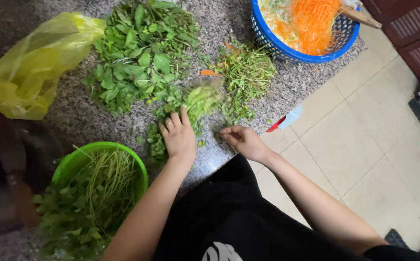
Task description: Sorting, picking, and cutting fresh herbs on a kitchen counter.
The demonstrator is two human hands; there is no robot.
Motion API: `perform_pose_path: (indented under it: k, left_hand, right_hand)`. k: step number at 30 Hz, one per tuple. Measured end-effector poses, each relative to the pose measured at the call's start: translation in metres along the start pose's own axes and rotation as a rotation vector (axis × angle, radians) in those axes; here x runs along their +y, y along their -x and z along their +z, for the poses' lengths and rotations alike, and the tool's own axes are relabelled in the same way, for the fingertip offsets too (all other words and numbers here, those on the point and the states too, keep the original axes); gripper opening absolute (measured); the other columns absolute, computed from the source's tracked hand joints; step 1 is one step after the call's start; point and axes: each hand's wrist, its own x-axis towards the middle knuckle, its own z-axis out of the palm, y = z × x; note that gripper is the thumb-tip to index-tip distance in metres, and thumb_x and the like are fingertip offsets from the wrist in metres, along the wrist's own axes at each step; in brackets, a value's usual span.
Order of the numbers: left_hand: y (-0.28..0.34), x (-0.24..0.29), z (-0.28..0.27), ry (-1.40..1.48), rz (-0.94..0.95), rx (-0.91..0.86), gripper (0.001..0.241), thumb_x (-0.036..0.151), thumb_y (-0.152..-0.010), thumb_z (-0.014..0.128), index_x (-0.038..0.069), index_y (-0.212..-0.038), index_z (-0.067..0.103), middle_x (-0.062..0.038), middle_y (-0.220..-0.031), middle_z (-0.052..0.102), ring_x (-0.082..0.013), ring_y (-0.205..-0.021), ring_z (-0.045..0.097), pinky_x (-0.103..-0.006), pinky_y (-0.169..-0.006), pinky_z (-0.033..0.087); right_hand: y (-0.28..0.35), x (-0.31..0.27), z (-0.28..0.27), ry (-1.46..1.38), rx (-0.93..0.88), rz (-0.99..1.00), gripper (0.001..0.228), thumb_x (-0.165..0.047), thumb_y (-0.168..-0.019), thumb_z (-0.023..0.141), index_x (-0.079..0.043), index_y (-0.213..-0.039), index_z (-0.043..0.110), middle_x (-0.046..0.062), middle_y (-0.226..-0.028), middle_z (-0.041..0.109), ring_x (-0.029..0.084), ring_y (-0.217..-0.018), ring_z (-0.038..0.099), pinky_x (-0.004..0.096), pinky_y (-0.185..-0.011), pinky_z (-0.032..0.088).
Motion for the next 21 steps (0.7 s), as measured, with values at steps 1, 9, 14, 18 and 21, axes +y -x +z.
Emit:
perform_pose_path:
  k: [1,9,14,18,21]
  left_hand:
    - [0.006,-0.003,-0.008,0.002,0.002,-0.004,0.053,0.014,-0.105,0.04,0.01,-0.158,0.044,-0.015,-0.14,0.052,-0.0358,-0.127,0.052,-0.0568,-0.113,0.035]
    - [0.023,-0.03,-0.046,0.082,0.187,-0.265,0.062,0.007,-0.1,0.049,0.025,-0.159,0.037,-0.007,-0.149,0.047,-0.0313,-0.135,0.051,-0.0564,-0.12,0.034]
    - [0.021,-0.031,-0.042,0.115,0.18,-0.388,0.082,0.004,-0.089,0.069,0.021,-0.161,0.035,-0.014,-0.156,0.038,-0.0387,-0.144,0.041,-0.0605,-0.124,0.023]
    - [0.025,-0.014,-0.08,0.13,0.164,-0.42,0.093,0.013,-0.082,0.085,0.014,-0.161,0.037,-0.023,-0.167,0.022,-0.045,-0.156,0.022,-0.0627,-0.128,0.006]
    - [0.029,0.006,-0.108,0.278,0.203,-0.453,0.075,-0.003,-0.09,0.068,0.011,-0.158,0.042,-0.021,-0.164,0.027,-0.041,-0.155,0.028,-0.0596,-0.128,0.007]
  right_hand:
    - [-0.002,0.004,0.001,0.0,0.0,0.004,0.026,-0.024,-0.096,0.072,-0.012,-0.118,0.079,0.008,-0.096,0.08,0.016,-0.087,0.071,0.034,-0.084,0.06]
    - [-0.039,0.003,0.001,0.248,0.438,-0.109,0.015,-0.037,-0.096,0.076,-0.028,-0.107,0.081,0.002,-0.092,0.074,0.024,-0.086,0.075,0.037,-0.081,0.06]
    - [-0.059,-0.016,-0.004,0.391,0.409,-0.323,0.018,-0.03,-0.097,0.076,-0.021,-0.112,0.08,0.006,-0.099,0.069,0.03,-0.096,0.068,0.044,-0.089,0.054]
    - [-0.05,-0.046,-0.004,0.597,0.308,-0.291,0.032,-0.041,-0.1,0.072,-0.026,-0.129,0.073,0.002,-0.108,0.063,0.028,-0.111,0.059,0.046,-0.1,0.043]
    - [-0.064,-0.03,0.0,0.649,0.317,-0.288,0.037,-0.042,-0.104,0.067,-0.03,-0.139,0.068,0.0,-0.105,0.063,0.025,-0.107,0.059,0.046,-0.1,0.041]
